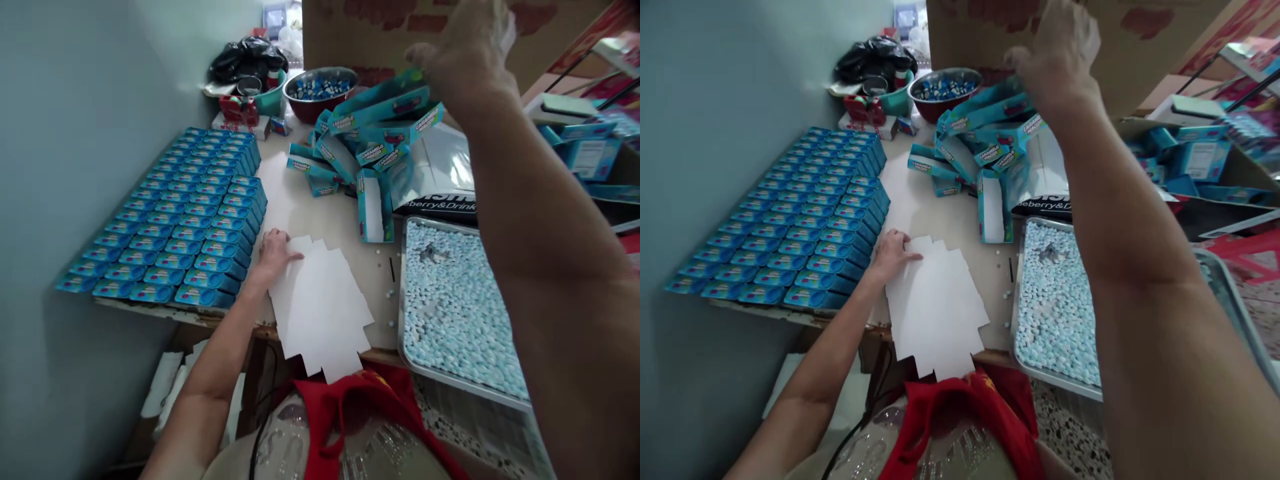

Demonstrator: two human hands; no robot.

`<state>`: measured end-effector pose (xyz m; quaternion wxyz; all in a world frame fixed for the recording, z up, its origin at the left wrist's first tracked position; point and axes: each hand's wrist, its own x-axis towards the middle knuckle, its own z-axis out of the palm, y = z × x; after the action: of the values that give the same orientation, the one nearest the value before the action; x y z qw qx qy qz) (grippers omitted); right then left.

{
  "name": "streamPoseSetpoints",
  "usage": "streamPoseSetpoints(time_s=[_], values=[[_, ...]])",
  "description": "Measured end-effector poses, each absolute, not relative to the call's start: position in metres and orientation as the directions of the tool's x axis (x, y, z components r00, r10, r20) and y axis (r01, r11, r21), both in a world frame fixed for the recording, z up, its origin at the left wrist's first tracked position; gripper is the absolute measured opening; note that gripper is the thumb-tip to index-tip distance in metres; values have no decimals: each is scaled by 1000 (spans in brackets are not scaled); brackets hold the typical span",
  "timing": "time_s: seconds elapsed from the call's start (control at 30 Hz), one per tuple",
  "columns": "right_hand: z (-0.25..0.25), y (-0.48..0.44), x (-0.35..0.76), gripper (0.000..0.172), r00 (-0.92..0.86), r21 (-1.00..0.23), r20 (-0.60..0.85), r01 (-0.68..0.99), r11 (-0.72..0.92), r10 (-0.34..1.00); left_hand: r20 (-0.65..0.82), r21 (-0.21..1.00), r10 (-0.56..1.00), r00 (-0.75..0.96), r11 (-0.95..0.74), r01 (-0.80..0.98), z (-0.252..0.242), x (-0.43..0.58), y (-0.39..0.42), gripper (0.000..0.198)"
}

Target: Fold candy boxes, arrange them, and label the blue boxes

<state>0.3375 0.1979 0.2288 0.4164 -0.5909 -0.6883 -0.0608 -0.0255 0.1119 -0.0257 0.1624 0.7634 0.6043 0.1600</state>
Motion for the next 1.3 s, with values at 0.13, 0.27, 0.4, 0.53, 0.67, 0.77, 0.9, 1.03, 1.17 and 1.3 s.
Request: streamPoseSetpoints(time_s=[0.13,0.27,0.4,0.53,0.67,0.77,0.9,1.03,1.17,1.3], values=[[168,115,268,38,4,-320,445,935,155,896,79,575,985,156,-173,799,-20,-33,107,24],[71,43,227,31,-166,-340,-5,928,154,986,174,588,960,221,-281,758,2,-33,93,16],[15,16,232,56,-107,-597,56,793,119,993,313,706,937,157,-341,621,30,-33,71,12],[16,-4,239,54,-52,-875,100,471,113,994,330,828,937,117,-347,440,56,-38,55,15],[28,-22,235,53,-64,-951,67,298,83,996,203,885,954,221,-275,375,73,-42,53,27],[30,-26,235,70,-33,-954,42,295,50,999,187,877,956,226,-266,399,80,-38,55,31],[32,-21,235,61,84,-973,18,230,-1,996,188,882,956,226,-265,389,90,-23,62,36],[33,-19,236,54,48,-984,-164,-73,-160,985,247,854,933,263,-338,396,106,-13,69,34],[32,-21,239,63,32,-921,-270,-302,-248,962,296,849,915,273,-383,364,99,-30,71,51],[25,-22,238,68,123,-884,-347,-374,-280,930,-207,976,919,334,170,138,44,-53,52,67]])
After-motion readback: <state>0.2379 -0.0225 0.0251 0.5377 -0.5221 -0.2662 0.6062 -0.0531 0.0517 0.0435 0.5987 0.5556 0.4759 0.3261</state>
